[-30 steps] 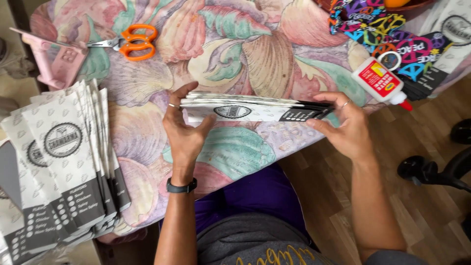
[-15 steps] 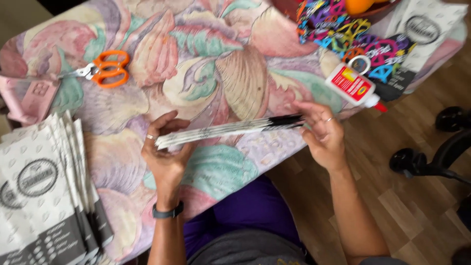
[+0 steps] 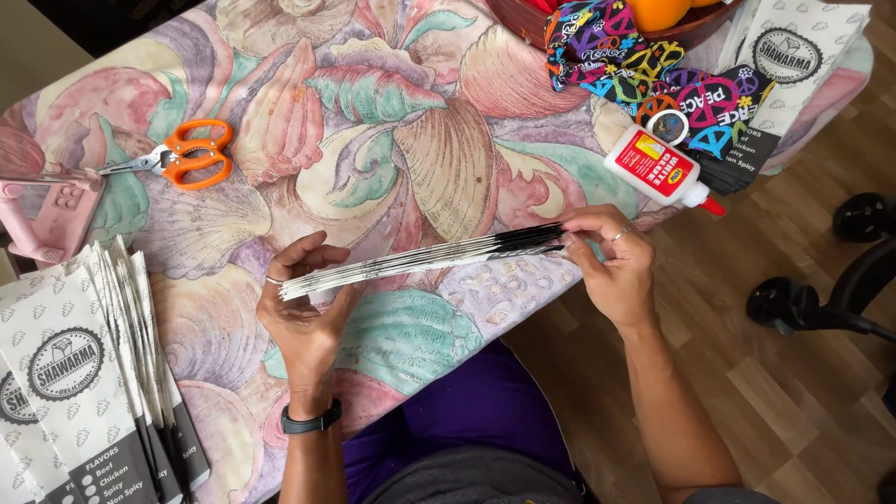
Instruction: Applying glue to the edges of paper food sleeves and arranging them for assembly.
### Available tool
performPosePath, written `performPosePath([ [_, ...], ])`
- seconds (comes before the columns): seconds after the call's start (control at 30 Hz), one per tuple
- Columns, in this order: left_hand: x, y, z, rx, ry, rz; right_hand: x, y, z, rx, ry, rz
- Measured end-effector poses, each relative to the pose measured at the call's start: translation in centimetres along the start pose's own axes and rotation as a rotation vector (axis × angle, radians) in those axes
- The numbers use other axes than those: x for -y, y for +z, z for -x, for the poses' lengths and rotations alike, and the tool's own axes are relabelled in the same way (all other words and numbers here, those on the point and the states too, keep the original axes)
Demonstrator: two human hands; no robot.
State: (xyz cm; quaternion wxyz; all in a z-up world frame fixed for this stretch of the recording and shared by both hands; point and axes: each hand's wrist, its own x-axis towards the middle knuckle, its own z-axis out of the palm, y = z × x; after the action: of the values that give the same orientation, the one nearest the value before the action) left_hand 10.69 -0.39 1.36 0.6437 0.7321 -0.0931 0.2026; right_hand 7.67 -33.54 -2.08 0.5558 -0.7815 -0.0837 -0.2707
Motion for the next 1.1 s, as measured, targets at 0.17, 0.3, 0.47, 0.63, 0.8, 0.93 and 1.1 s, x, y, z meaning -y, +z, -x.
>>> performPosePath([
  [0.17,0.0,-0.1,0.0,-0.009,-0.003,0.011,0.6,0.2,-0.4,-0.039,0.016,-0.009],
  [0.3,0.5,-0.1,0.1,0.0,0.001,0.012,0.1,0.3,-0.1,-0.043,0.007,0.013],
  [0.47,0.5,-0.1,0.2,-0.016,-0.008,0.005,-0.3,0.5,-0.2,-0.043,0.017,-0.045],
  [0.63,0.5,-0.1,0.2,-0.019,-0.02,0.007,0.4,0.4,-0.6,-0.045,-0.002,-0.009],
  [0.8,0.6,0.0,0.3,-0.023,-0.033,0.013,0.7,0.7,-0.8,-0.047,0.0,-0.001],
  [0.93,0.6,-0.1,0.3,-0.032,-0.05,0.025,0.9,0.7,-0.9,-0.049,0.007,-0.039],
  [1.1,0.6,0.0,0.4,-0.04,-0.046,0.011,0.8,0.7,-1.2,-0.047,-0.002,-0.005],
])
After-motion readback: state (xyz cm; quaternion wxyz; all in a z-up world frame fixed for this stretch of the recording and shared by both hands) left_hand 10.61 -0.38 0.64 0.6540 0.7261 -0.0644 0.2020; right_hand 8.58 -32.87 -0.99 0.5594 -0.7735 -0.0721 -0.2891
